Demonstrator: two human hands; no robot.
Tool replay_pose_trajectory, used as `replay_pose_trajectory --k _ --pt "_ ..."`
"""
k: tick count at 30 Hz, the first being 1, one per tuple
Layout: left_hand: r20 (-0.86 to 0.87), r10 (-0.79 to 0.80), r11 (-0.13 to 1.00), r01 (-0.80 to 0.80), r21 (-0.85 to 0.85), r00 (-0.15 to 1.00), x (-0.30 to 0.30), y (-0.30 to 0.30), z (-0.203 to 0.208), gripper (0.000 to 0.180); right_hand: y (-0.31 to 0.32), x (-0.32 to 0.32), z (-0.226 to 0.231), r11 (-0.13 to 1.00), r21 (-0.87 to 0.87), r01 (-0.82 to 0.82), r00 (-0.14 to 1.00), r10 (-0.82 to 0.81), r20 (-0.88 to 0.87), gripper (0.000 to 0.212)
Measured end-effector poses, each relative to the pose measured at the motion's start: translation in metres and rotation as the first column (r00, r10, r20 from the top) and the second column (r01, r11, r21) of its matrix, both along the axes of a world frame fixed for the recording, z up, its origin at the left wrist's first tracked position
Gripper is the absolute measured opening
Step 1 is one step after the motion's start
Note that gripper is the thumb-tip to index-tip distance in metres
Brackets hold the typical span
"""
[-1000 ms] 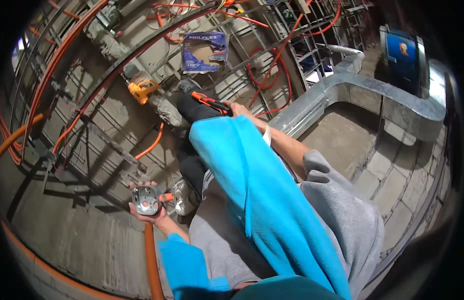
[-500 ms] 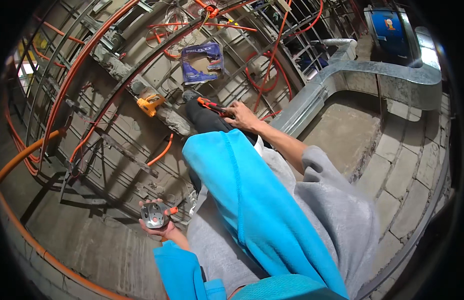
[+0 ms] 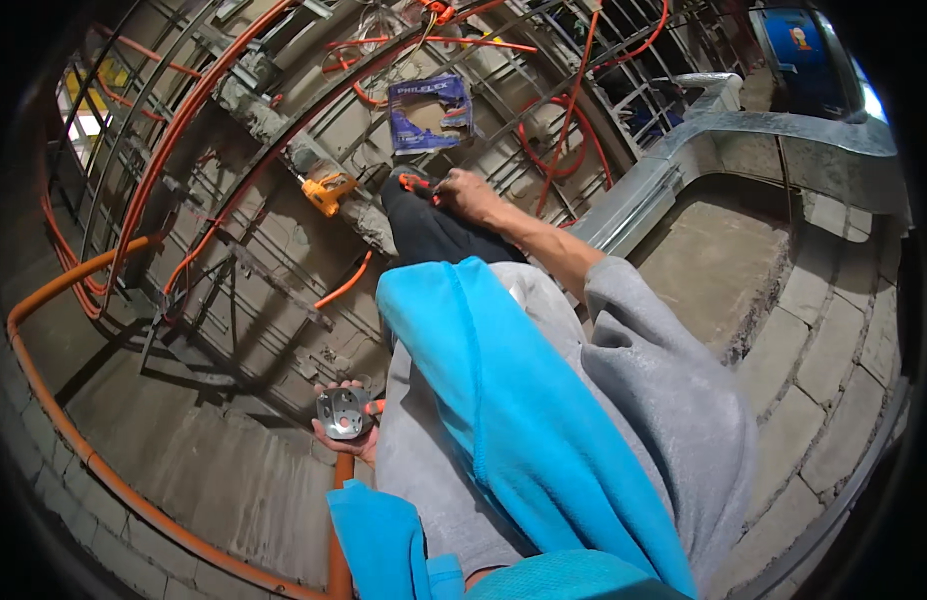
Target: The person drills into the ceiling structure with a power drill, handles a metal junction box and its cover by hand, and connects conduit pipes while heating them with a heat gun.
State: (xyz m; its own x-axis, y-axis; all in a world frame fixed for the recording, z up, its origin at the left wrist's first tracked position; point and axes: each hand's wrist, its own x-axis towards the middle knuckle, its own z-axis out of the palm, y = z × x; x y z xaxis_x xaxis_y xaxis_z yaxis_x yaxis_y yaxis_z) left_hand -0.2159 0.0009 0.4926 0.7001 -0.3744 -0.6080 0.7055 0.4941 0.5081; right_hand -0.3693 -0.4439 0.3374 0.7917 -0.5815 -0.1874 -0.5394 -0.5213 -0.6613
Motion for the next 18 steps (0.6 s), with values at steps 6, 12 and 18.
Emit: replay_pose_trajectory --k 6,12,18 --pt "-0.029 0.053 0.998 -0.053 0.017 0.998 -0.006 0.013 0.001 0.070 -0.010 -0.002 0.015 0.986 0.109 0.129 0.983 -0.141 0.115 0.033" --pt "-0.013 0.047 0.998 -0.047 0.034 0.999 -0.003 0.017 0.002 0.069 0.009 0.004 0.024 0.986 0.001 0.166 0.984 -0.165 0.063 0.033" --pt "-0.027 -0.002 0.999 0.000 -0.040 1.000 0.005 0.020 0.001 0.068 0.028 -0.012 0.066 0.986 0.137 0.093 0.996 -0.091 -0.021 0.023"
